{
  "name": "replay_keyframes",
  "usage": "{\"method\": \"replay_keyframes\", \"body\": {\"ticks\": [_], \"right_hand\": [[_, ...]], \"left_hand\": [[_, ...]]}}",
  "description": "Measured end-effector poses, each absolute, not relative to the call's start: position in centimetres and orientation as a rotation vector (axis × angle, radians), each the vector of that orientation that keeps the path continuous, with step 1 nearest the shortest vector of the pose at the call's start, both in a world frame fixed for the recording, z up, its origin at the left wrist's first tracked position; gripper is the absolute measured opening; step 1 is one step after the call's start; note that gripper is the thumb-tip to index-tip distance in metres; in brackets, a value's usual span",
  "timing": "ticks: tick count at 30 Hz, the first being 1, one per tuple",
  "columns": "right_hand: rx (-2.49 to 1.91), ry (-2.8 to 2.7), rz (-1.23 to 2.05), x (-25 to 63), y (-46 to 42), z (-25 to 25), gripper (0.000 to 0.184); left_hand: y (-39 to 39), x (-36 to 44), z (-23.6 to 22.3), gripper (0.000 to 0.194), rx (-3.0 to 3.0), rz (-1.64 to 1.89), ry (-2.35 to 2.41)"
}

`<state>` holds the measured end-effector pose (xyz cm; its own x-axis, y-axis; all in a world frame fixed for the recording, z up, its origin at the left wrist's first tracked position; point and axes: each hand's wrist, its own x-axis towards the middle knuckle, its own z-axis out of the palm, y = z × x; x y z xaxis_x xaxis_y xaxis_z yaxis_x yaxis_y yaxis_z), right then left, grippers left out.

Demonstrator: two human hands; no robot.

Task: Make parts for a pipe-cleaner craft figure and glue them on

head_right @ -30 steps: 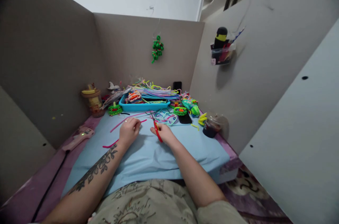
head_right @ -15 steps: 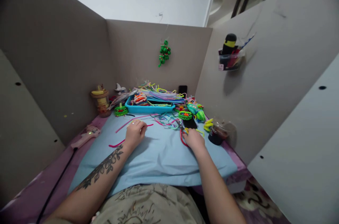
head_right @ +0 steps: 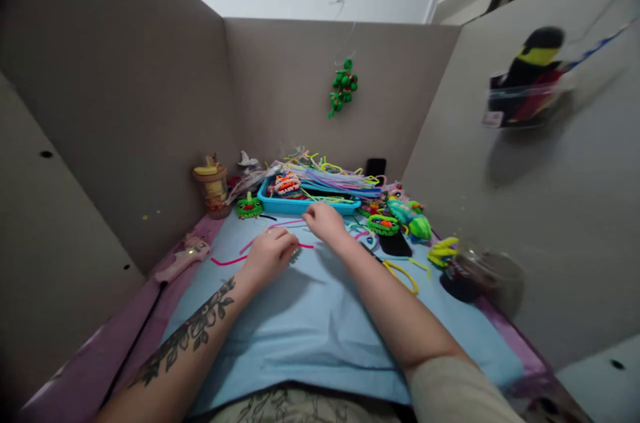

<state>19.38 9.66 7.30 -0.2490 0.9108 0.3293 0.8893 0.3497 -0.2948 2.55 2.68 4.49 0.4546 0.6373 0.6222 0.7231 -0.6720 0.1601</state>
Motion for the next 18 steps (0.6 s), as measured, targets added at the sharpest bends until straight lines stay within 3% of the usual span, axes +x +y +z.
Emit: {"method": "replay_keyframes", "body": {"ticks": [8, 13, 18], "right_hand": [[-0.923, -2.467, 0.033, 9.8, 19.8, 7.2, 0.019], [-0.743, -2.587, -0.011, 3.7, 24.2, 9.0, 0.031], [-0.837, -2.754, 0.105, -1.6, 29.0, 10.0, 0.019]], "left_hand": [[5.7, 1.9, 4.0, 0.011, -2.902, -0.569, -1.025], [6.2, 0.6, 4.5, 0.014, -2.957, -0.895, -1.033], [5.6, -0.3, 4.1, 0.016, -2.768, -1.220, -1.107]]}}
